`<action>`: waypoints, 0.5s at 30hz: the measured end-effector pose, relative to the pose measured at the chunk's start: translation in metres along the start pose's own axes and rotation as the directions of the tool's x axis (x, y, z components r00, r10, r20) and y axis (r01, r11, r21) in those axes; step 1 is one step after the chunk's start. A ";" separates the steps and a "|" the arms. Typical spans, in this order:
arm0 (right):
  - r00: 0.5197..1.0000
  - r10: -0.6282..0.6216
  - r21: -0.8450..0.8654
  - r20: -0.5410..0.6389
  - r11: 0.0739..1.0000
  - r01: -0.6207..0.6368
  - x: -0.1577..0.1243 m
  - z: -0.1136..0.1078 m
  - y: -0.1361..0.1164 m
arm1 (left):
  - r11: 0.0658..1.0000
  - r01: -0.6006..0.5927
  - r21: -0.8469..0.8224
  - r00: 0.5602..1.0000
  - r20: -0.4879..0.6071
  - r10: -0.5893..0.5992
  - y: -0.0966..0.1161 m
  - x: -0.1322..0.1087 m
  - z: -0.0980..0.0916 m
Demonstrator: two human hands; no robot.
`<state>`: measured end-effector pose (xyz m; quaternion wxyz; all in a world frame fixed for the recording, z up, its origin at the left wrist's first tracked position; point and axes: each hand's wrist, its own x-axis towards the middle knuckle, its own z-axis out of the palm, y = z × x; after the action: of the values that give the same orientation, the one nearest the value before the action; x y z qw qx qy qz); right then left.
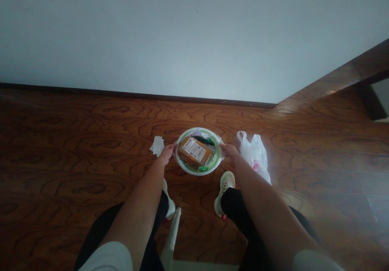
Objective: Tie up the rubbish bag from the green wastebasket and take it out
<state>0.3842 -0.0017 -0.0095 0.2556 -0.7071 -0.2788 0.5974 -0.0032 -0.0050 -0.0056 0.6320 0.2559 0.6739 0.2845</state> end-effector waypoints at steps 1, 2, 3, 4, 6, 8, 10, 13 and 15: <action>1.000 0.004 -0.015 -0.021 1.000 -0.004 -0.001 0.001 -0.002 | 0.999 -0.004 0.044 1.000 -0.017 0.005 0.002 0.000 -0.001; 0.999 0.007 -0.031 -0.041 0.999 -0.008 -0.001 0.001 -0.004 | 0.997 -0.004 0.076 1.000 -0.029 0.007 0.004 0.001 -0.001; 0.998 0.006 -0.047 -0.061 0.999 -0.009 -0.002 0.002 -0.006 | 0.996 -0.004 0.094 0.999 -0.037 0.008 0.006 0.001 -0.002; 0.997 0.001 -0.065 -0.081 0.998 -0.006 -0.004 0.003 -0.008 | 0.995 -0.003 0.102 0.999 -0.041 0.008 0.008 0.001 -0.002; 0.992 -0.017 -0.100 -0.122 0.995 0.005 -0.007 0.004 -0.011 | 0.994 -0.002 0.111 0.999 -0.047 0.007 0.011 0.001 -0.002; 0.985 -0.041 -0.135 -0.165 0.991 0.019 -0.010 0.006 -0.014 | 0.993 -0.002 0.122 0.998 -0.056 0.009 0.013 0.000 -0.001; 0.976 -0.065 -0.174 -0.206 0.984 0.029 -0.013 0.008 -0.017 | 0.992 -0.005 0.128 0.998 -0.065 0.014 0.014 0.000 0.001; 0.960 -0.098 -0.240 -0.262 0.970 0.034 -0.016 0.011 -0.021 | 0.992 -0.010 0.129 0.997 -0.078 0.020 0.016 -0.001 0.006; 0.950 -0.116 -0.278 -0.290 0.960 0.032 -0.018 0.013 -0.023 | 0.992 -0.012 0.127 0.996 -0.084 0.023 0.017 -0.001 0.009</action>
<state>0.3665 0.0027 0.0174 0.2190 -0.8075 -0.3416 0.4282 0.0055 0.0069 0.0072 0.5828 0.2888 0.7146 0.2574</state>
